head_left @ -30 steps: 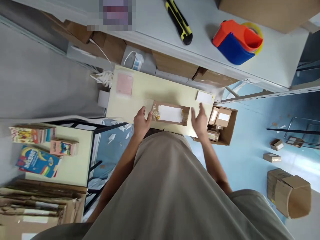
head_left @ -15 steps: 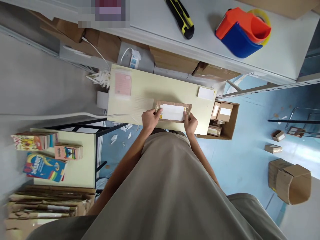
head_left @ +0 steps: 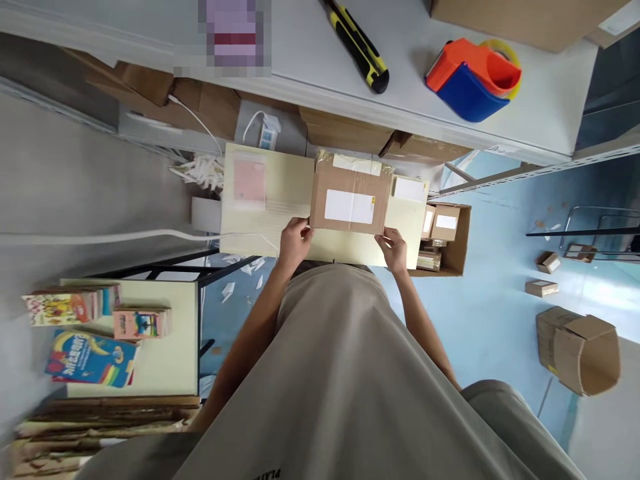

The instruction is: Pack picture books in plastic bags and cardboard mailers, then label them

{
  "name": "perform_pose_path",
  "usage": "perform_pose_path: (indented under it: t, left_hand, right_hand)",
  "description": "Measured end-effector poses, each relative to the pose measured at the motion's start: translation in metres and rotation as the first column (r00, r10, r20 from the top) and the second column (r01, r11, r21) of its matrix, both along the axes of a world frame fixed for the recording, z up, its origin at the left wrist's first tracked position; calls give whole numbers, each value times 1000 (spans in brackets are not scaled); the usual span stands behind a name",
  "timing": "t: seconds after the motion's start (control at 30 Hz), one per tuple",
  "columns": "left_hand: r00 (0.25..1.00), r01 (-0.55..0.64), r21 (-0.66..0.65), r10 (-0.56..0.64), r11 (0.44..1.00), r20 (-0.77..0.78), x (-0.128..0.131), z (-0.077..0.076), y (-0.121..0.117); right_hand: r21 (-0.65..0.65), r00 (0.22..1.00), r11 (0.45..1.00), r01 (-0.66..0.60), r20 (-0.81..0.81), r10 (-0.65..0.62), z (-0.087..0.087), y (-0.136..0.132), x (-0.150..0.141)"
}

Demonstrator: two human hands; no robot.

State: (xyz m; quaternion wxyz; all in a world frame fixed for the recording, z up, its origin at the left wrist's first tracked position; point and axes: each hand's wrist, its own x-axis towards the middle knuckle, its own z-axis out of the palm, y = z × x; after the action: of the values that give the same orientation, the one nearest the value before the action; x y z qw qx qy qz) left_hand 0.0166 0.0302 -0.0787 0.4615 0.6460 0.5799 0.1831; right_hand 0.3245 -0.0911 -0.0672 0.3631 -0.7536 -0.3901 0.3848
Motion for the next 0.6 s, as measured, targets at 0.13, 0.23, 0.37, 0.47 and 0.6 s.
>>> perform_pose_path:
  t: [0.13,0.23,0.37,0.47,0.6]
  left_hand:
    - [995,27,-76,-34,997,-91,-1,-39,-1]
    - [968,75,-196,-119,978,-222,-4,-60,0]
    - [976,24,-190,-64,981,-209,-4,-74,15]
    - [994,-81,-110,71,991,-88,7,-80,36]
    - [986,-124,-114,135,986,99,26,-85,57]
  right_hand:
    - [-98,997,995,-3,-79,-5,-50,-5,-12]
    - [-217,996,975,-46,-79,29,-66,-11,-10]
    - [-204,999,979,-6,-47,-4,-66,-4,6]
    - [-130,997,990,57,-36,-62,-65,15,15]
    - [-105,993,991,84,-75,-92,-66,43,16]
